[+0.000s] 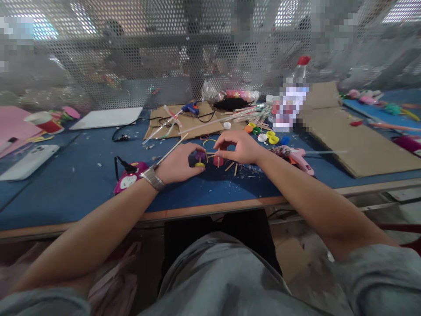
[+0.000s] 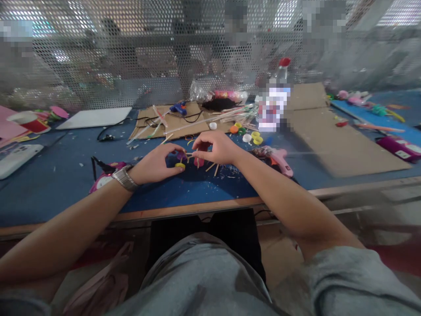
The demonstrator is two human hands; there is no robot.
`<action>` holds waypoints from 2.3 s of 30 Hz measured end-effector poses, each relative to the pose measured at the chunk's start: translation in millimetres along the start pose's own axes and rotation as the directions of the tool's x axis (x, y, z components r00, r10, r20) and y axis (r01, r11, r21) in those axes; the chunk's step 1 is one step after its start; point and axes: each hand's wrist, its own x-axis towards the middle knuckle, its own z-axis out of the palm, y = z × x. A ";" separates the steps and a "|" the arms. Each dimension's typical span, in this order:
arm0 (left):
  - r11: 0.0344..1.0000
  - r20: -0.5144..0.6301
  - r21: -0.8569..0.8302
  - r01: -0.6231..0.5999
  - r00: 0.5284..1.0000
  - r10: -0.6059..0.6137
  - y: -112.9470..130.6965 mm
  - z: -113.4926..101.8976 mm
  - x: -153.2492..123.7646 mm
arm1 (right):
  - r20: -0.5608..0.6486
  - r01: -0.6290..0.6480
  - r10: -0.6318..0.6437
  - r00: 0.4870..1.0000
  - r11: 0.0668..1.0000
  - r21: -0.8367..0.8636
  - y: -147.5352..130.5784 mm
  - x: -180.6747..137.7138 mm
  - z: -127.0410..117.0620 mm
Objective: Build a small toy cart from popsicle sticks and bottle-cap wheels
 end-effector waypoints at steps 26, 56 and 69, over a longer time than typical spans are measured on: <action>1.000 0.029 -0.003 0.010 1.000 -0.010 0.3 -0.2 -0.3 | 0.018 -0.025 0.024 1.000 0.999 0.040 4.7 -1.9 2.5; 1.000 0.035 0.004 0.003 0.999 -0.004 0.3 1.0 -0.4 | 0.024 -0.012 0.011 1.000 0.999 0.032 2.7 -1.2 1.2; 1.000 0.021 0.026 -0.003 1.000 0.002 -0.9 0.8 -0.7 | 0.027 -0.013 0.012 1.000 1.000 0.019 4.3 -1.8 -0.2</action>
